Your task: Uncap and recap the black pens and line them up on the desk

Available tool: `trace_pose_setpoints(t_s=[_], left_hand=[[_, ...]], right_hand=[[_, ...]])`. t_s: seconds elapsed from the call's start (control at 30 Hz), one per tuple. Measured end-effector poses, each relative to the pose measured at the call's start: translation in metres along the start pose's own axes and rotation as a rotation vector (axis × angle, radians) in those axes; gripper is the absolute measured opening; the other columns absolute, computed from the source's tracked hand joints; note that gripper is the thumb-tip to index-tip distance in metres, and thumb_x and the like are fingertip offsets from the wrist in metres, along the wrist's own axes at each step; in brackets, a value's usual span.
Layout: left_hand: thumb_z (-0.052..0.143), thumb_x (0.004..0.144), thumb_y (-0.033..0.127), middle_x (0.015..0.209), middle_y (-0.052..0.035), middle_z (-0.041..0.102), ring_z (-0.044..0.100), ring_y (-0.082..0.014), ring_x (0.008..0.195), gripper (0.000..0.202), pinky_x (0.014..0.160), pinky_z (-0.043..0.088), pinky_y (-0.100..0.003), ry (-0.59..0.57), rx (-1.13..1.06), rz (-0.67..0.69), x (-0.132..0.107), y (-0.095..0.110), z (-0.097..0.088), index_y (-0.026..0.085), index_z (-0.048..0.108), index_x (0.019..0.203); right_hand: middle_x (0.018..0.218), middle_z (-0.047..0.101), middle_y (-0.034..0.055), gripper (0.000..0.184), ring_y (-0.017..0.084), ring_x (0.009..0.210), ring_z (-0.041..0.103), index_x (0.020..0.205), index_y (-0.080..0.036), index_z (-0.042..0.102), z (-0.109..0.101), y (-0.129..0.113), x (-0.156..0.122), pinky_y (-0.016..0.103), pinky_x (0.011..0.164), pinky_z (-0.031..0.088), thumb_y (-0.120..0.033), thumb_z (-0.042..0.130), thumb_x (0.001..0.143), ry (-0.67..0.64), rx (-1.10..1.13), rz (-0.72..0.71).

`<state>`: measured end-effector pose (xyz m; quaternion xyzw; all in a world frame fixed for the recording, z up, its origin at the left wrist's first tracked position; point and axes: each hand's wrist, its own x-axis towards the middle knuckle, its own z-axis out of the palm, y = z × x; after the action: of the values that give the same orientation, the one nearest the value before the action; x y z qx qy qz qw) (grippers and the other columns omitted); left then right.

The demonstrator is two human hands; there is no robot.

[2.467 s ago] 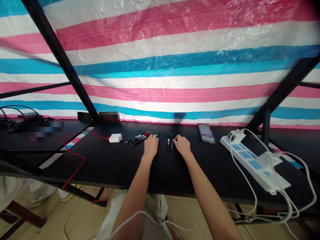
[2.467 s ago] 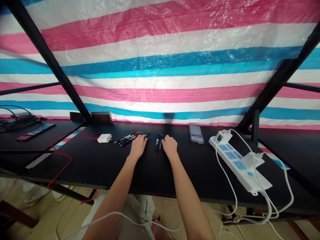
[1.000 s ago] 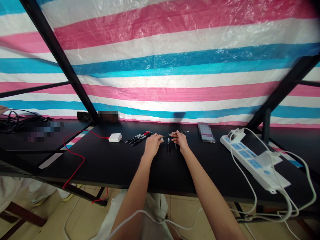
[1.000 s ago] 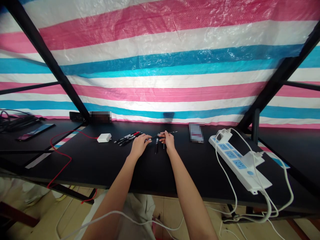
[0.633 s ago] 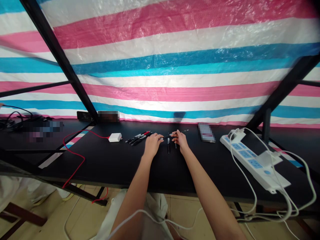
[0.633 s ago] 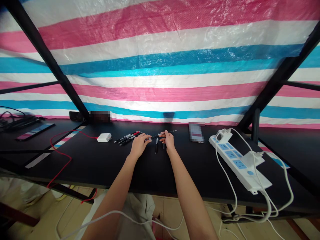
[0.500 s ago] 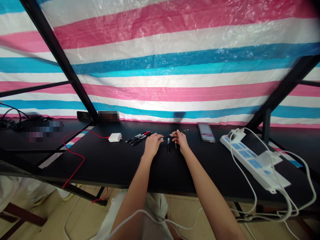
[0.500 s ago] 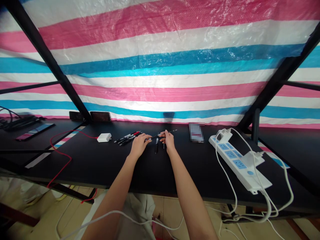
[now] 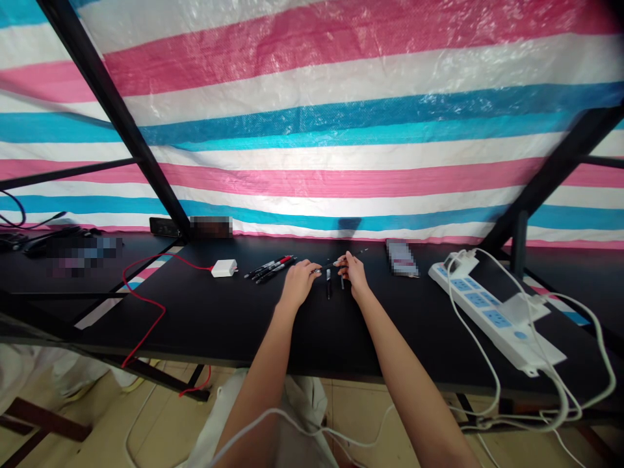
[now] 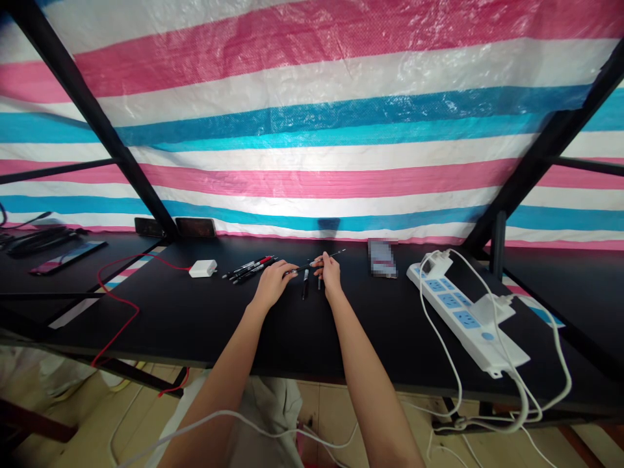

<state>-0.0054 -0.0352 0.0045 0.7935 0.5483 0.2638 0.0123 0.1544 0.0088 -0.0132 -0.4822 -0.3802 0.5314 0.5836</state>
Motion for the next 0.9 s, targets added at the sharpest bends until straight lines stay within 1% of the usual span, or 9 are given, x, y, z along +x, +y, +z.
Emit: trace_pose_setpoints(t_s=[0.13,0.3,0.57,0.9], left_hand=[[0.046,0.086,0.026,0.091,-0.0028,0.058,0.054,-0.016,0.088,0.022,0.076,0.039,-0.025,0.026,0.012,0.019,0.0001,-0.0005,0.0011,0.023,0.061,0.101],[0.045,0.086,0.026,0.092,-0.0033,0.059,0.054,-0.0162,0.088,0.022,0.075,0.039,-0.026,0.032,0.037,0.02,-0.0005,0.0004,0.0001,0.022,0.061,0.1],[0.043,0.087,0.025,0.091,-0.0031,0.059,0.054,-0.0161,0.087,0.023,0.074,0.038,-0.026,0.054,0.053,0.011,-0.0005,0.0007,-0.0011,0.022,0.062,0.1],[0.042,0.088,0.026,0.089,-0.0027,0.06,0.055,-0.0153,0.085,0.024,0.072,0.038,-0.025,0.061,0.036,0.03,0.0,0.0013,0.0018,0.022,0.061,0.101]], right_hand=[[0.056,0.059,0.0,0.031,0.005,0.037,0.046,0.069,-0.015,0.055,0.0002,0.0014,0.0002,0.015,0.033,0.026,-0.043,0.048,0.078,0.004,0.008,-0.005],[0.059,0.06,0.0007,0.033,0.005,0.038,0.045,0.069,-0.014,0.058,-0.0014,0.0029,0.0028,0.015,0.034,0.026,-0.046,0.052,0.075,0.004,-0.021,-0.05],[0.056,0.06,0.0007,0.035,0.006,0.037,0.046,0.066,-0.015,0.055,-0.0008,0.0018,0.0024,0.016,0.034,0.026,-0.049,0.053,0.073,-0.019,-0.011,-0.017],[0.058,0.06,0.0011,0.035,0.005,0.037,0.045,0.069,-0.014,0.056,0.0007,0.0007,0.0008,0.016,0.034,0.025,-0.048,0.05,0.076,0.005,0.035,-0.05]])
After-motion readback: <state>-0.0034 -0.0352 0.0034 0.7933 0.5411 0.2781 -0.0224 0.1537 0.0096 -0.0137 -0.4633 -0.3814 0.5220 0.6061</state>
